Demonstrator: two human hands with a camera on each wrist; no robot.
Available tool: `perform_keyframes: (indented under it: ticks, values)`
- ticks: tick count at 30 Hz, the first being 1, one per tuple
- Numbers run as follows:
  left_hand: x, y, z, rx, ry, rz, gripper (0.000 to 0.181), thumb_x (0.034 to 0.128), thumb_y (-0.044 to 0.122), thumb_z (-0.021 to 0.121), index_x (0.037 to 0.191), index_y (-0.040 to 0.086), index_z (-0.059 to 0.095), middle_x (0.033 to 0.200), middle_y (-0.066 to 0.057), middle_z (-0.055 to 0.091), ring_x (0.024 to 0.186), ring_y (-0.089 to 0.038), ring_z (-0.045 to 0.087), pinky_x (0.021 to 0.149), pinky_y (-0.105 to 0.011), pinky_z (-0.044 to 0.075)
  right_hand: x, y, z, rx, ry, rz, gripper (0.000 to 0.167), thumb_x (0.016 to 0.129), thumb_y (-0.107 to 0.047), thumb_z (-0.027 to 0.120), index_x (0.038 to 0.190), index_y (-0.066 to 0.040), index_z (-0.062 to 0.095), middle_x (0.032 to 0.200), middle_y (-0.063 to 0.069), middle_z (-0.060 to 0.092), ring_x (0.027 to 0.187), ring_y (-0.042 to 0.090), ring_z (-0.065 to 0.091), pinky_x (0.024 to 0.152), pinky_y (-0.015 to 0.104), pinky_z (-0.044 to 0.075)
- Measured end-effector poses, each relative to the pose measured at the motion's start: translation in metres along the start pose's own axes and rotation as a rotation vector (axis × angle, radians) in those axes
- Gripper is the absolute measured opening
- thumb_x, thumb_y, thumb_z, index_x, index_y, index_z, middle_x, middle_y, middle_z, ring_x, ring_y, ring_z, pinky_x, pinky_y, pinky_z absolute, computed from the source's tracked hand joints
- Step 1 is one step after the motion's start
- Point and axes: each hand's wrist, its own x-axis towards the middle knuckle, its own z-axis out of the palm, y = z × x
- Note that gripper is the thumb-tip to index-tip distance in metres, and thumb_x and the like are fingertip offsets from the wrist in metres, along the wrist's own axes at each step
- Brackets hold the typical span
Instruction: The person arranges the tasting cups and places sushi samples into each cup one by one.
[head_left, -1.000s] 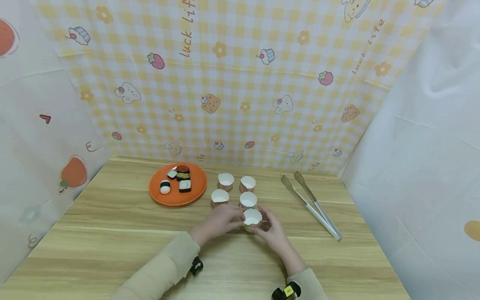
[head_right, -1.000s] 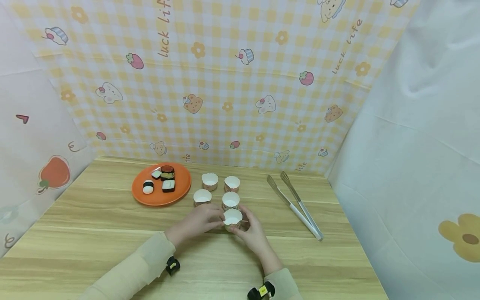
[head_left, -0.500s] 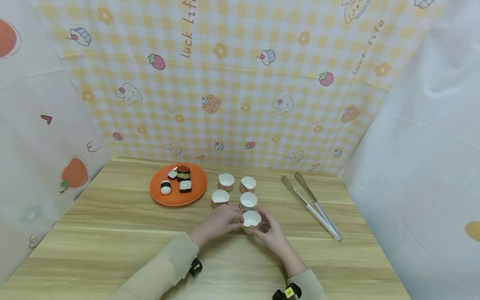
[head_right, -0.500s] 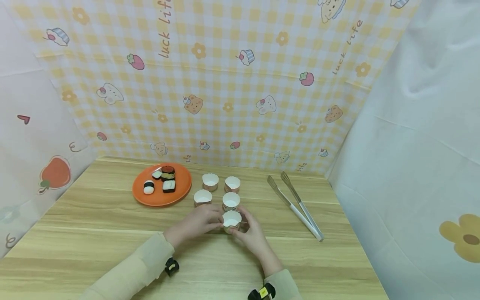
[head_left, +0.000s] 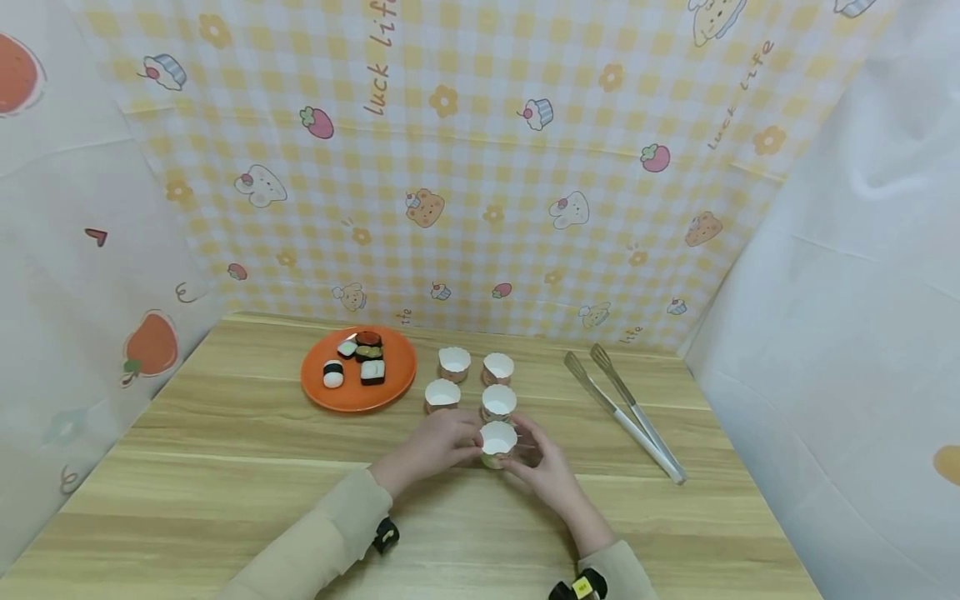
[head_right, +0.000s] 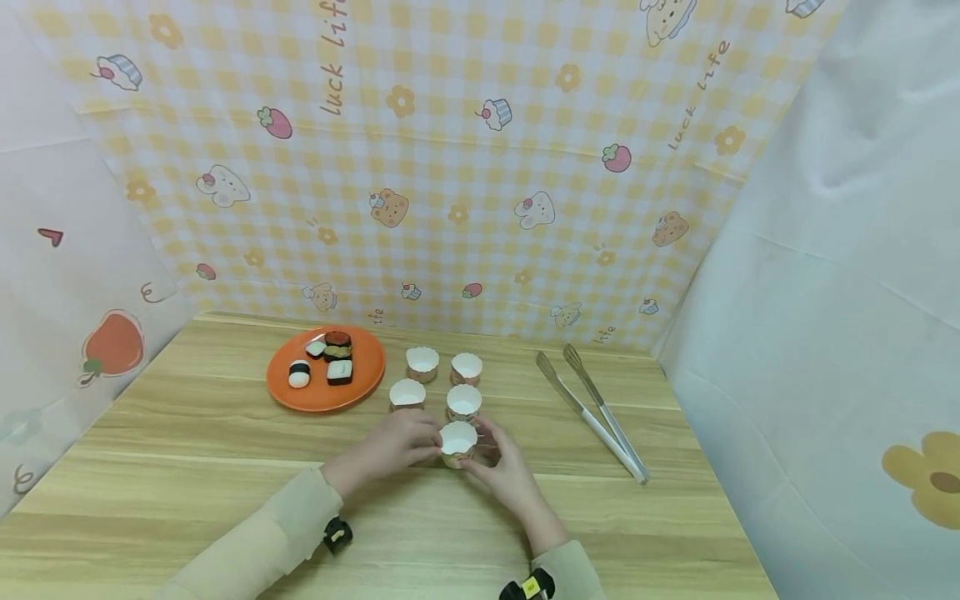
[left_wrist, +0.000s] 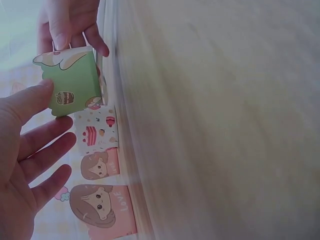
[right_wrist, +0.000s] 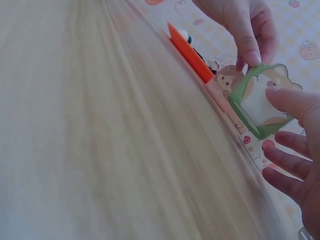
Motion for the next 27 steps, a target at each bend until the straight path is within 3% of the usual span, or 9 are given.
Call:
perform_keyframes:
  ticks: [8,14,18,27]
  values:
    - [-0.006,-0.002,-0.005,0.010,0.010,0.000,0.006,0.0829,0.020,0.076,0.086,0.015,0.074,0.087,0.007,0.062,0.079,-0.007,0.057,0.070,-0.020,0.050,-0.003,0.012,-0.006,-0.014,0.041,0.022,0.057,0.081,0.006,0.072,0.132,0.010,0.046,0.118,0.028,0.058,0.109,0.046,0.055,0.094,0.057,0.045]
    - [-0.012,-0.005,-0.009,0.042,-0.007,-0.030,0.008,0.0828,0.023,0.076,0.086,0.016,0.074,0.090,0.006,0.065,0.082,-0.009,0.058,0.074,-0.025,0.051,-0.003,0.043,-0.013,-0.071,0.107,0.047,0.051,0.082,0.000,0.073,0.129,0.005,0.053,0.114,0.021,0.063,0.104,0.035,0.061,0.092,0.046,0.050]
    - [-0.017,-0.009,-0.011,0.042,-0.029,-0.053,0.008,0.0836,0.024,0.076,0.087,0.017,0.074,0.090,0.007,0.064,0.083,-0.009,0.057,0.075,-0.026,0.051,-0.004,0.048,-0.021,-0.099,0.127,0.056,0.049,0.084,-0.006,0.073,0.128,0.004,0.055,0.112,0.016,0.064,0.101,0.031,0.061,0.090,0.041,0.052]
    - [-0.027,-0.020,-0.014,0.026,-0.030,-0.085,0.005,0.0842,0.022,0.075,0.088,0.018,0.074,0.091,0.009,0.062,0.082,-0.006,0.056,0.074,-0.025,0.051,-0.005,0.049,-0.045,-0.152,0.200,0.115,0.047,0.085,-0.010,0.072,0.127,0.001,0.056,0.119,0.016,0.061,0.111,0.034,0.054,0.097,0.048,0.046]
